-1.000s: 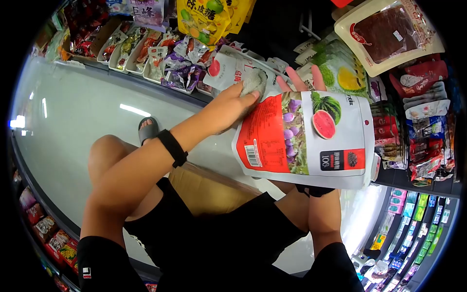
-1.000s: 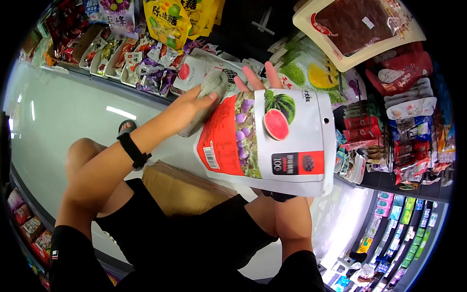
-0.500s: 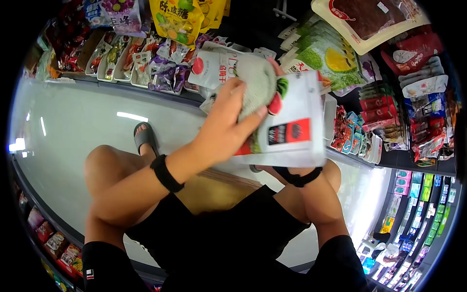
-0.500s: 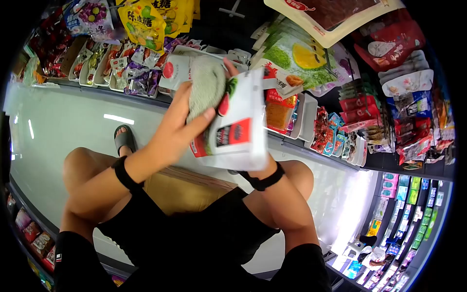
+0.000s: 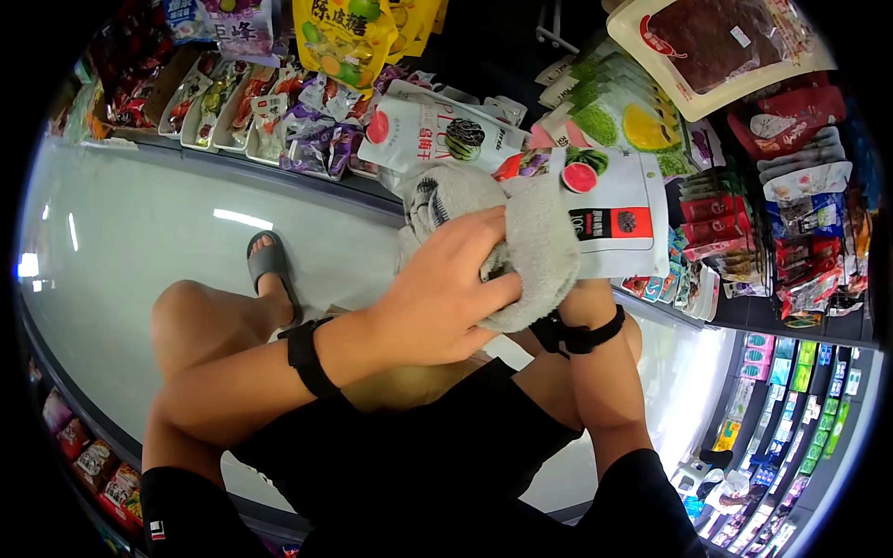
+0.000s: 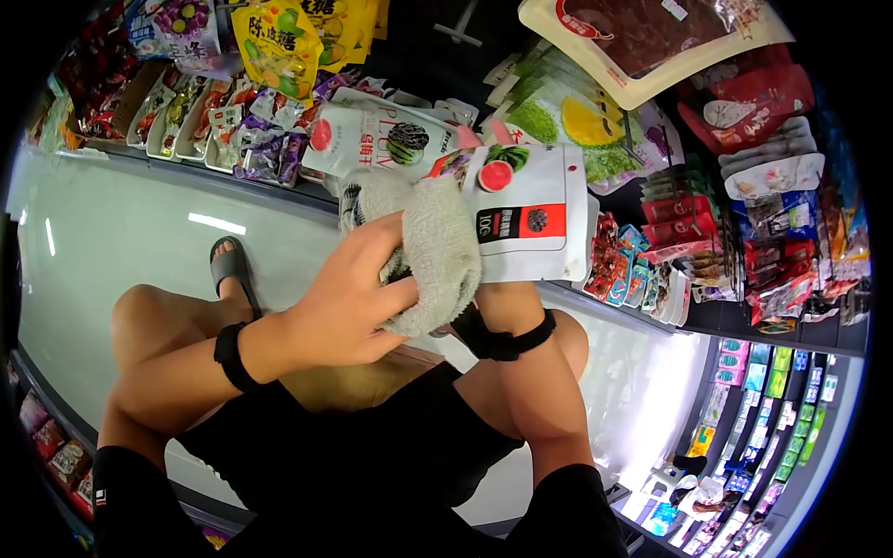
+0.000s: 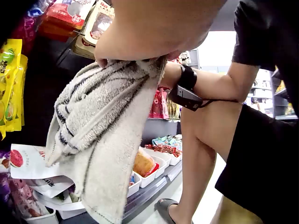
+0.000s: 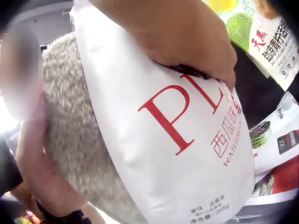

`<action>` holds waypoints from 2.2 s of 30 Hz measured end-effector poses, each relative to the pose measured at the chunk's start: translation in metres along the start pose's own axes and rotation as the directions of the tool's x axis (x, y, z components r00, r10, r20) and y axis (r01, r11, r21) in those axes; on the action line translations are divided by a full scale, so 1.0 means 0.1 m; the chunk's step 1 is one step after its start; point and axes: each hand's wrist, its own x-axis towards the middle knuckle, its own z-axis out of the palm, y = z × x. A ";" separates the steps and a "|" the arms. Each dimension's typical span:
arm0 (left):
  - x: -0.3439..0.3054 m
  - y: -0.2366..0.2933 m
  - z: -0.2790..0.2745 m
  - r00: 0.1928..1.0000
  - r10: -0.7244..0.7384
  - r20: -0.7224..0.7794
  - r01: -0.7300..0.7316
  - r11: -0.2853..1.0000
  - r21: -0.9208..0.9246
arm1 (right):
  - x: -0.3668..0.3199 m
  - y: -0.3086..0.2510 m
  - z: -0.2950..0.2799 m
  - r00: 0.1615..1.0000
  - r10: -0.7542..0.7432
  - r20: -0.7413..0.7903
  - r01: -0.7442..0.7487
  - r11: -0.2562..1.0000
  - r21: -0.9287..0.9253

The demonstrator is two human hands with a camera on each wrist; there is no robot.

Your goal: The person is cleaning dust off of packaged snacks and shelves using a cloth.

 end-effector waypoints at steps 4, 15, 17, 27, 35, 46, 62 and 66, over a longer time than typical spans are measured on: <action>-0.05 -0.11 -0.03 0.996 -0.078 0.049 0.079 0.996 -0.027 | 0.13 0.10 -0.15 0.997 0.058 -0.048 -0.047 0.976 0.212; 0.17 0.14 -0.17 0.975 -0.019 -0.222 -0.004 0.994 -0.106 | -0.13 0.42 0.13 0.957 -0.047 0.286 0.018 0.995 0.101; 0.18 0.08 -0.17 0.978 0.095 -0.185 -0.103 0.994 -0.035 | -0.15 0.17 0.28 0.991 -0.032 0.133 0.099 0.836 -0.540; -0.10 -0.12 0.00 0.955 -0.271 -0.124 0.277 0.960 0.034 | 0.20 0.31 -0.15 0.999 -0.048 0.020 0.043 0.983 0.179; -0.06 -0.04 0.01 0.903 -0.409 -0.128 0.376 0.900 -0.219 | 0.22 0.43 -0.38 0.998 -0.037 -0.042 0.037 0.999 0.006; 0.13 -0.02 -0.07 0.940 -0.231 -0.250 0.172 0.956 -0.236 | 0.39 0.55 -0.29 0.993 -0.034 -0.114 0.000 0.957 -0.291; 0.13 -0.10 -0.05 0.946 -0.259 -0.198 0.249 0.966 -0.072 | 0.41 0.64 -0.38 0.977 0.121 -0.174 -0.180 0.909 -0.375; 0.15 -0.16 -0.09 0.954 -0.214 -0.207 0.174 0.965 -0.195 | 0.40 0.57 -0.31 0.979 0.108 -0.172 -0.150 0.955 -0.256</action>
